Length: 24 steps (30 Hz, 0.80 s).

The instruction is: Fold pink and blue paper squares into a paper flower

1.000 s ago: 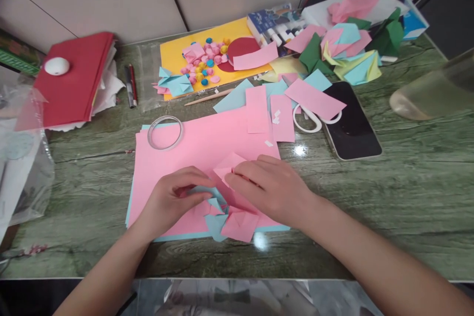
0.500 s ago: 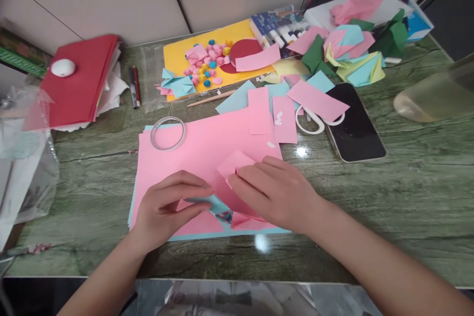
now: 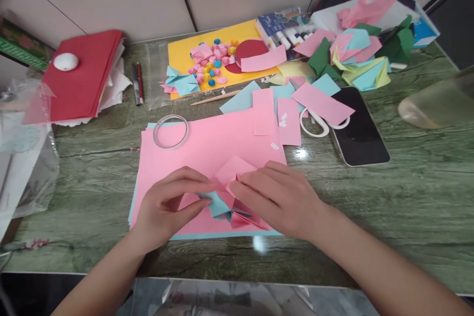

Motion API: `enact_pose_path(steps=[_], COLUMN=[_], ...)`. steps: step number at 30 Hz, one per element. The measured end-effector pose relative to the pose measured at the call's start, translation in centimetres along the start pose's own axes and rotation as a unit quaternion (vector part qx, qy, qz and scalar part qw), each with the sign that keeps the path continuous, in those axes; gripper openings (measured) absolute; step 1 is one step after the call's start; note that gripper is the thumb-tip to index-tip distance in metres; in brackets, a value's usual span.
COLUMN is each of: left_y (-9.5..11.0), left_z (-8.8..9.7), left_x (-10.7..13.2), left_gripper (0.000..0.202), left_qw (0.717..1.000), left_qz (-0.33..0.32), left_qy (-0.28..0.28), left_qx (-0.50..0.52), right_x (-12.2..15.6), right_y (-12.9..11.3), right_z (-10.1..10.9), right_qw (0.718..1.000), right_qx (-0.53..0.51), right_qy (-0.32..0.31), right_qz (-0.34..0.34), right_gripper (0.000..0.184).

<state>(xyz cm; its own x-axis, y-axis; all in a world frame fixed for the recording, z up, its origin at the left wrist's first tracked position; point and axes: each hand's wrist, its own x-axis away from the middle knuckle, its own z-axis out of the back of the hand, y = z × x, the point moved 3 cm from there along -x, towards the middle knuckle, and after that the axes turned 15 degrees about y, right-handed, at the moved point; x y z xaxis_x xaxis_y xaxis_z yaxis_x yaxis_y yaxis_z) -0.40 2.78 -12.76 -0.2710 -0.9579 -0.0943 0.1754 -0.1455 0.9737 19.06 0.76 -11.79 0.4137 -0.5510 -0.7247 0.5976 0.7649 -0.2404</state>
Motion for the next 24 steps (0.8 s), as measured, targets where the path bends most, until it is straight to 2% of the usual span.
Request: enact_pose_path(steps=[5, 11, 16, 24], left_y=[-0.4, -0.8, -1.0, -0.8], left_z=[-0.1, 0.1, 0.1, -0.3], left_x=[-0.1, -0.4, -0.4, -0.3], left_gripper=[0.034, 0.031, 0.028, 0.025], left_qw=[0.997, 0.991, 0.991, 0.994], left_qz=[0.061, 0.117, 0.123, 0.111], left_qy=[0.016, 0.019, 0.021, 0.000], left_qx=[0.055, 0.062, 0.051, 0.022], right_x=[-0.3, 0.7, 0.6, 0.0], right_y=[-0.3, -0.1, -0.2, -0.6], right_z=[-0.1, -0.5, -0.5, -0.3], right_qw=[0.999, 0.998, 0.997, 0.998], right_qx=[-0.035, -0.054, -0.056, -0.051], right_qy=[-0.012, 0.003, 0.003, -0.016], right_qz=[-0.003, -0.035, -0.047, -0.021], right_gripper=[0.012, 0.019, 0.020, 0.018])
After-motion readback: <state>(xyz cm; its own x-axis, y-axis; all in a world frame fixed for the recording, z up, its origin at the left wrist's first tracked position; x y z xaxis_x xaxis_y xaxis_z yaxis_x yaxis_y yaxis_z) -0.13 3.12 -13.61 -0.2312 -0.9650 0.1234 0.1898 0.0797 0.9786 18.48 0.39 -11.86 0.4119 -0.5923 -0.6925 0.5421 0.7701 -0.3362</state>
